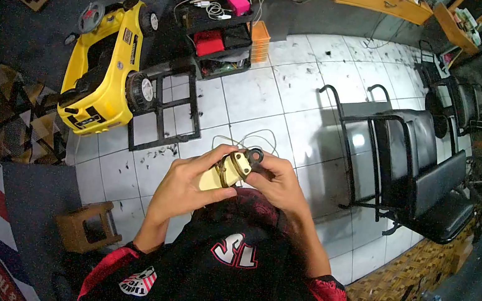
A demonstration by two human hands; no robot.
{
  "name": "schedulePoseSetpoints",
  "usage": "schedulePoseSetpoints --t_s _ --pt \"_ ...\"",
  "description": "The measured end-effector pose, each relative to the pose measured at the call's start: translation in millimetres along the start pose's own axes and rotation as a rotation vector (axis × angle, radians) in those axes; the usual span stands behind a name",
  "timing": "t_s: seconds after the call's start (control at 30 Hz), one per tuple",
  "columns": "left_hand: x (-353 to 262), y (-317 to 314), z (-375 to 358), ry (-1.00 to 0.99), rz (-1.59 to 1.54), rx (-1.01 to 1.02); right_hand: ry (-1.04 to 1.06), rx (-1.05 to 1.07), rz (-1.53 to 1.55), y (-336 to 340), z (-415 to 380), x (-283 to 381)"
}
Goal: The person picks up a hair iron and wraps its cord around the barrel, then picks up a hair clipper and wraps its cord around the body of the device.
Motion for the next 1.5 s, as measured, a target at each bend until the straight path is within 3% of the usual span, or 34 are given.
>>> schedulePoseSetpoints --t_s 0.27,0.47,0.57,0.6,0.73,0.9,1.07,1.17,1.2,1.3,1.37,1.5 --pt "-7 -9 11 0.101 -0.117 0.024 0.05 0.036 0.023 17 4 -1" --pt "-6 -8 23 0.061 -0.113 -0.001 -0.043 0.003 -0.329 28 3 10" --pt "-1 -5 27 -0.016 -0.116 -0.117 0.058 -0.173 -0.494 17 5 24" --pt "2 -1 29 -0.017 -0.161 -0.178 -0.003 -0.202 -0.524 16 2 25" --pt "5 16 34 0.09 -0.044 -0.2 0.008 -0.208 -0.614 20 -8 27" --pt "42 40 42 0.078 0.064 -0.51 -0.012 -0.203 -0.699 37 -34 31" --pt "45 30 43 0.168 0.205 -0.349 0.045 0.041 -0.658 27 -39 84" --pt "58 14 45 0.106 0.303 -0.206 0.199 -0.005 -0.692 31 -26 109" --pt "54 7 45 0.165 0.299 -0.109 0.274 -0.068 -0.686 34 -20 111" --pt "46 -13 39 0.156 0.235 0.159 0.234 -0.286 -0.719 40 -3 119" --pt "29 -28 40 0.254 0.272 0.3 0.25 -0.318 -0.765 46 6 120" --pt "26 -46 33 0.094 0.294 0.482 0.173 -0.312 -0.748 46 19 114"
Point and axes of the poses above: each hand's wrist, its own z-axis towards the middle knuckle, its own y-axis out of the back of the hand, x = y × z, the point moved 3 cm from there along z, towards the middle knuckle, and after that the axes turned 10 degrees about -z, right-handed, at the moved point
